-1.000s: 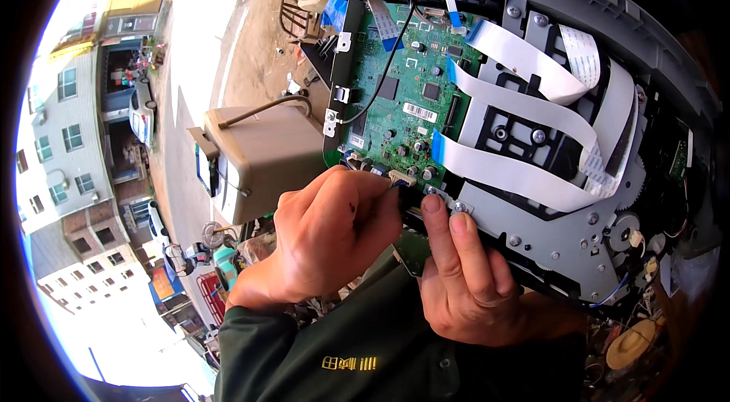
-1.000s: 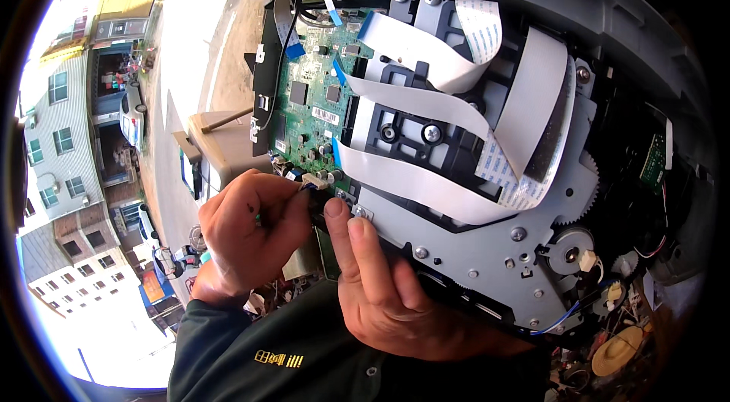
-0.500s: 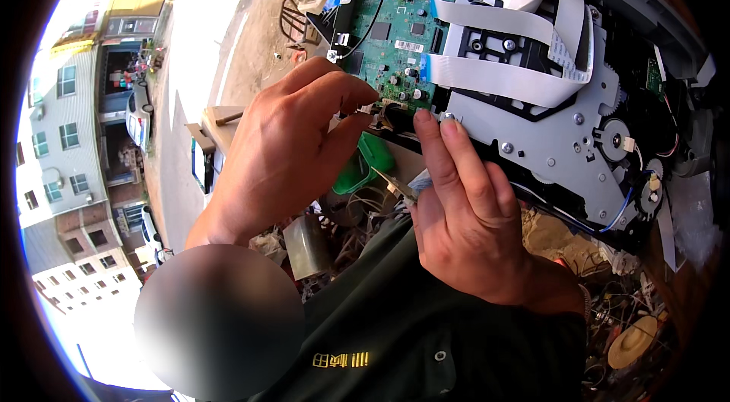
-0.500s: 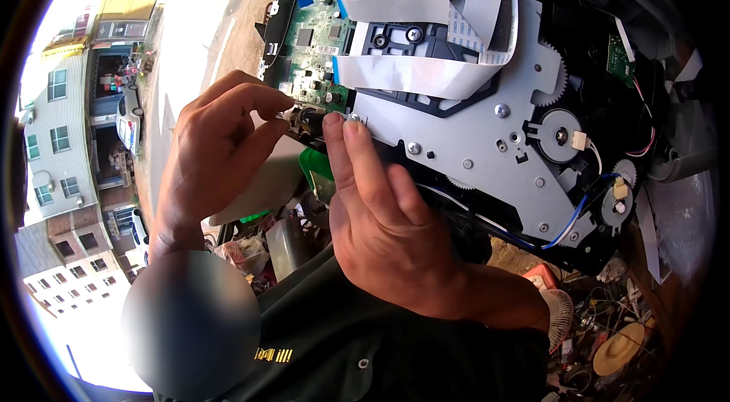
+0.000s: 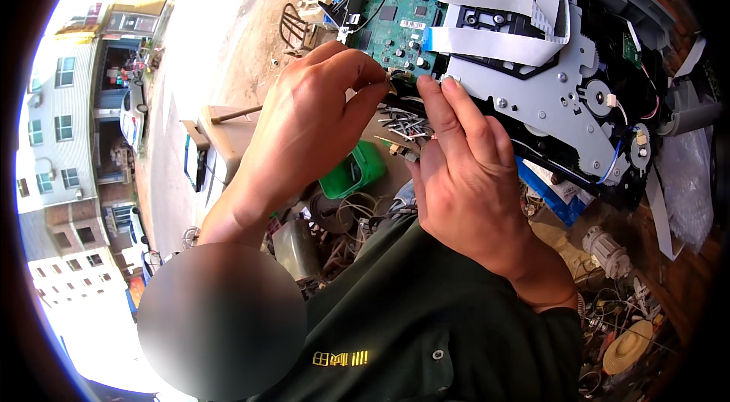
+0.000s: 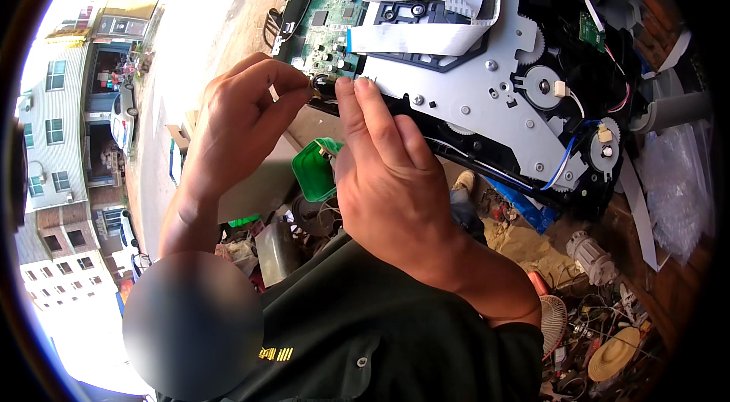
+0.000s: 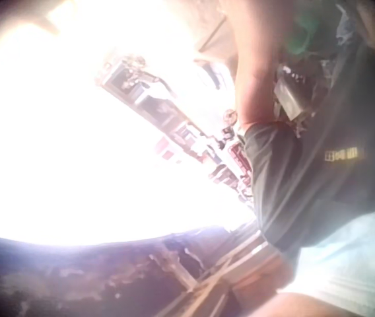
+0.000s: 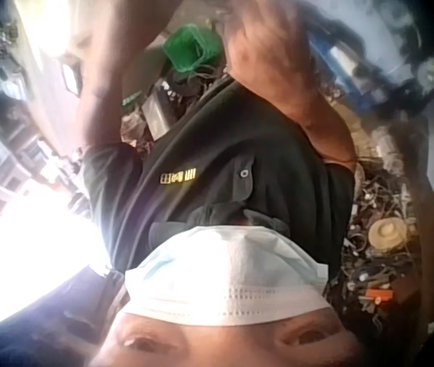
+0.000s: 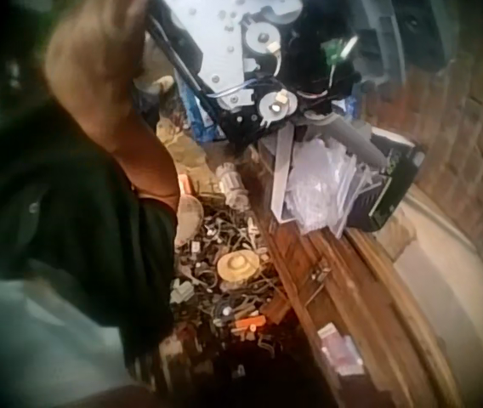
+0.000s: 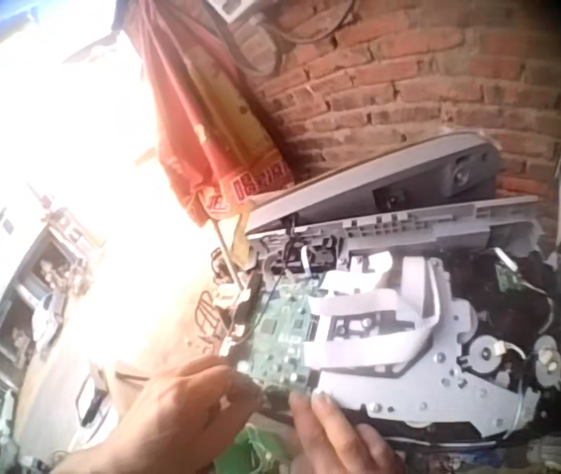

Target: The person opens a printer, removes a circuit board, disconnects ribbon cables, and reinserts the board into the printer chassis. The person handles the board and cables by hand without visible tools.

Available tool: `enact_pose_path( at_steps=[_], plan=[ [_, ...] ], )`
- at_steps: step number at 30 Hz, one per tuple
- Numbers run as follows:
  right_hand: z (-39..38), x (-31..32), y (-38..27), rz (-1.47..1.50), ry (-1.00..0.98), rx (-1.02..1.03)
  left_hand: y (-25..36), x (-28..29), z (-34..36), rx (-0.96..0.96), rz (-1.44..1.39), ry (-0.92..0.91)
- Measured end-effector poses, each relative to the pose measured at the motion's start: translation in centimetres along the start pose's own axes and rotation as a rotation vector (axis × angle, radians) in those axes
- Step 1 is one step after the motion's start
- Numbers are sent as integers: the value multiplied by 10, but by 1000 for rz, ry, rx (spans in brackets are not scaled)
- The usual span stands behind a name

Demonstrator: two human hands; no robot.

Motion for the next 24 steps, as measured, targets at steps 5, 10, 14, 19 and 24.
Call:
enact_pose_path(
  at_steps=[5, 10, 14, 19, 24],
  plan=[
    [0, 3, -2, -19, -7, 2, -4, -10, 0, -34, 54, 79],
    [3, 2, -2, -120, 31, 10, -7, -20, 2, -6, 65, 151],
    [2, 1, 1, -72, 33, 27, -3, -13, 4, -22, 82, 102],
    [0, -4, 0, -11, 44, -10, 2, -6, 16, -228, 178, 3],
    [-3, -6, 1, -39, 81, -10, 8, 2, 38, -226, 380, -263]
  ],
)
Point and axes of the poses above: each hand's wrist, its own z-axis towards the middle knuckle, its own x-axis out of the back of the hand, y = z × x, the point moved 3 cm from there along z, towards the middle knuckle, and after that the axes turned 14 degrees about -x, right-handed, at the moved point
